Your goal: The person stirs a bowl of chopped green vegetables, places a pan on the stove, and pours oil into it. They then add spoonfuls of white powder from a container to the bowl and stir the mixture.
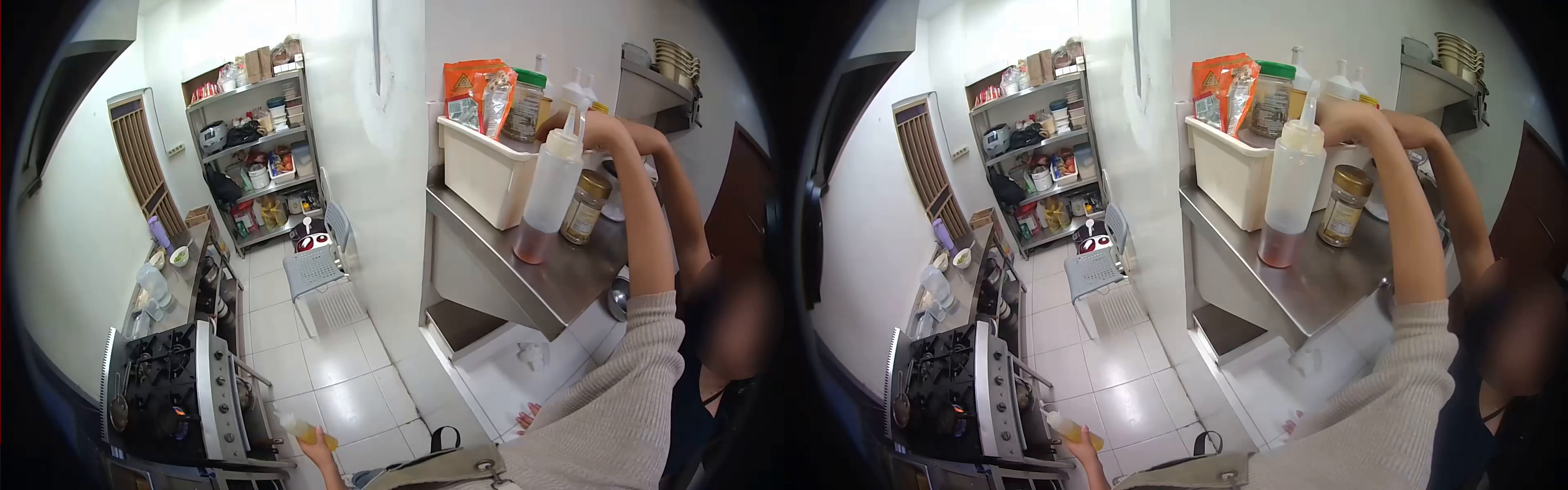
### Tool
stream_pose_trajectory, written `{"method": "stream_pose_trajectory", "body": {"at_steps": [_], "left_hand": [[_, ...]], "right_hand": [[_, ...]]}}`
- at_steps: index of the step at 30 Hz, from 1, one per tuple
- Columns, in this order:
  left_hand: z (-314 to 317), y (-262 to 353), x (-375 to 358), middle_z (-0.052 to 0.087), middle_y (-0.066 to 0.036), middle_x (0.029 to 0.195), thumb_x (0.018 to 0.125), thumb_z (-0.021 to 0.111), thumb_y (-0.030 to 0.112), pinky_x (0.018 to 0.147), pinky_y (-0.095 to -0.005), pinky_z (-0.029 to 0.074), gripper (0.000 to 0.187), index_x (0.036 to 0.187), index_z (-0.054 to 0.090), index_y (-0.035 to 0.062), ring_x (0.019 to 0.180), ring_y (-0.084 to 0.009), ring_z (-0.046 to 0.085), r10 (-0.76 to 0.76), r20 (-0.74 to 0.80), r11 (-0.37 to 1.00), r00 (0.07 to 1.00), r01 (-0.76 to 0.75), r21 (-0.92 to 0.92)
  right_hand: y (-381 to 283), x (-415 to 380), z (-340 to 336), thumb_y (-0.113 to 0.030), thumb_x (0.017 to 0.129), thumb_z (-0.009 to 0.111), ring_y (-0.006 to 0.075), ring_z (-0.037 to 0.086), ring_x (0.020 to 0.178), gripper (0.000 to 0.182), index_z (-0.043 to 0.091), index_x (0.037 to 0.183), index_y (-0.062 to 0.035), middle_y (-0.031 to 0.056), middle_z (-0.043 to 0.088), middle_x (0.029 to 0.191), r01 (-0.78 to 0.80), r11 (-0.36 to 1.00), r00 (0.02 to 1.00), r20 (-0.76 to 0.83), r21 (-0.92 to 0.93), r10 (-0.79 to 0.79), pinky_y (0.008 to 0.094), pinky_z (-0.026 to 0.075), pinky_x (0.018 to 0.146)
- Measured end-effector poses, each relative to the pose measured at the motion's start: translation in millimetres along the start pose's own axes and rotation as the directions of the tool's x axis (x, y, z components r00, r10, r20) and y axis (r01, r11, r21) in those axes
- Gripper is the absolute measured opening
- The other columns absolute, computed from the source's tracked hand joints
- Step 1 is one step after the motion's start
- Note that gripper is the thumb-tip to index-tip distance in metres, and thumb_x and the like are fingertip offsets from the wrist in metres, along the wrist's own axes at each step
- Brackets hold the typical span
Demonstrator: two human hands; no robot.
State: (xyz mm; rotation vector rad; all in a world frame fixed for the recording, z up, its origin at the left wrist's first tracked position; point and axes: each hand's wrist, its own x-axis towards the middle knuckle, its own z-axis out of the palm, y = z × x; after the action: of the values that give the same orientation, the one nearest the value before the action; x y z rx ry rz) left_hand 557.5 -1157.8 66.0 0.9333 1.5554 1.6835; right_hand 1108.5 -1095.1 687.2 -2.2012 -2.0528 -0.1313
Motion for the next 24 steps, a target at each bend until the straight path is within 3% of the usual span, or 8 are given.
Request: {"method": "stream_pose_trajectory", "body": {"at_steps": [3, 8, 12, 14, 16, 17, 20, 24], "left_hand": [[0.5, -4.3, 0.7, 0.052, -0.011, 0.110, 0.077, 0.070, 0.011, 0.089, -0.0341, 0.041, 0.053, 0.121, 0.044, -0.0014, 0.100, -0.0224, 0.051, -0.037, -0.016, 0.999, 0.999, 0.037, 0.013], [4.3, 5.0, -1.8, 0.054, -0.010, 0.105, 0.077, 0.069, 0.007, 0.086, -0.0324, 0.043, 0.051, 0.121, 0.044, -0.0027, 0.095, -0.0214, 0.054, 0.007, -0.032, 1.000, 0.999, -0.008, -0.028], [1.6, 8.0, -6.2, 0.054, -0.010, 0.105, 0.077, 0.069, 0.007, 0.086, -0.0322, 0.043, 0.051, 0.120, 0.044, -0.0023, 0.095, -0.0212, 0.054, 0.003, -0.034, 1.000, 0.999, -0.004, -0.023], [2.0, 10.5, -7.1, 0.054, -0.010, 0.105, 0.077, 0.069, 0.007, 0.086, -0.0323, 0.043, 0.050, 0.120, 0.044, -0.0022, 0.095, -0.0214, 0.054, -0.026, -0.030, 0.999, 0.999, 0.025, -0.040], [-3.1, 4.3, -6.7, 0.054, -0.010, 0.105, 0.077, 0.069, 0.006, 0.086, -0.0324, 0.043, 0.049, 0.119, 0.045, -0.0021, 0.095, -0.0216, 0.054, 0.011, -0.035, 1.000, 0.999, -0.012, -0.029], [-4.8, 2.6, -6.3, 0.054, -0.010, 0.105, 0.077, 0.069, 0.006, 0.086, -0.0324, 0.043, 0.049, 0.119, 0.045, -0.0021, 0.095, -0.0216, 0.054, 0.008, -0.035, 1.000, 0.999, -0.009, -0.027], [-5.6, 1.3, -6.2, 0.054, -0.010, 0.105, 0.077, 0.069, 0.006, 0.087, -0.0325, 0.043, 0.047, 0.118, 0.046, -0.0023, 0.095, -0.0217, 0.054, -0.006, -0.042, 1.000, 0.999, 0.006, 0.002], [-2.3, 0.5, -6.5, 0.055, -0.011, 0.105, 0.077, 0.069, 0.006, 0.087, -0.0326, 0.042, 0.047, 0.118, 0.046, -0.0025, 0.095, -0.0216, 0.054, -0.003, -0.061, 1.000, 0.998, 0.004, 0.023]], "right_hand": [[19.9, 10.3, -1.2, -0.030, 0.072, 0.066, 0.0199, 0.060, 0.081, 0.043, 0.063, 0.101, 0.0014, 0.0096, 0.065, 0.091, -0.051, 0.981, 0.997, 0.050, -0.185, 0.061, 0.0306, 0.047, 0.072], [58.7, -29.2, -20.1, -0.030, 0.070, 0.067, 0.0203, 0.060, 0.079, 0.043, 0.063, 0.100, 0.0011, 0.0104, 0.066, 0.089, -0.090, 0.995, 0.981, -0.171, 0.047, 0.097, 0.0307, 0.048, 0.071], [71.7, -38.8, -20.8, -0.029, 0.069, 0.067, 0.0207, 0.060, 0.077, 0.042, 0.064, 0.099, 0.0009, 0.0110, 0.066, 0.087, 0.270, 0.923, 0.927, -0.333, 0.274, -0.172, 0.0309, 0.048, 0.069], [43.5, -30.0, -25.7, -0.029, 0.069, 0.068, 0.0208, 0.061, 0.077, 0.042, 0.064, 0.099, 0.0009, 0.0112, 0.066, 0.087, 0.332, 0.898, 0.909, -0.354, 0.289, -0.222, 0.0309, 0.048, 0.069], [-28.2, -2.6, -42.4, -0.020, 0.067, 0.067, 0.0188, 0.063, 0.078, 0.039, 0.064, 0.101, -0.0007, 0.0094, 0.067, 0.092, -0.105, 0.993, 0.994, 0.030, -0.061, 0.107, 0.0302, 0.051, 0.068], [-46.1, 0.8, -48.7, -0.015, 0.066, 0.067, 0.0178, 0.064, 0.078, 0.039, 0.064, 0.102, -0.0014, 0.0085, 0.067, 0.095, -0.266, 0.920, 0.933, 0.164, -0.289, 0.321, 0.0298, 0.052, 0.067], [-53.7, -14.2, -62.0, -0.018, 0.055, 0.076, 0.0278, 0.064, 0.088, 0.065, 0.058, 0.117, -0.0053, 0.0153, 0.064, 0.102, -0.338, 0.884, 0.936, -0.021, -0.324, 0.350, 0.0346, 0.052, 0.074], [-47.7, -8.6, -71.7, -0.018, 0.051, 0.080, 0.0280, 0.063, 0.090, 0.072, 0.057, 0.119, -0.0063, 0.0152, 0.064, 0.105, -0.296, 0.894, 0.944, 0.037, -0.337, 0.327, 0.0370, 0.052, 0.074]]}}
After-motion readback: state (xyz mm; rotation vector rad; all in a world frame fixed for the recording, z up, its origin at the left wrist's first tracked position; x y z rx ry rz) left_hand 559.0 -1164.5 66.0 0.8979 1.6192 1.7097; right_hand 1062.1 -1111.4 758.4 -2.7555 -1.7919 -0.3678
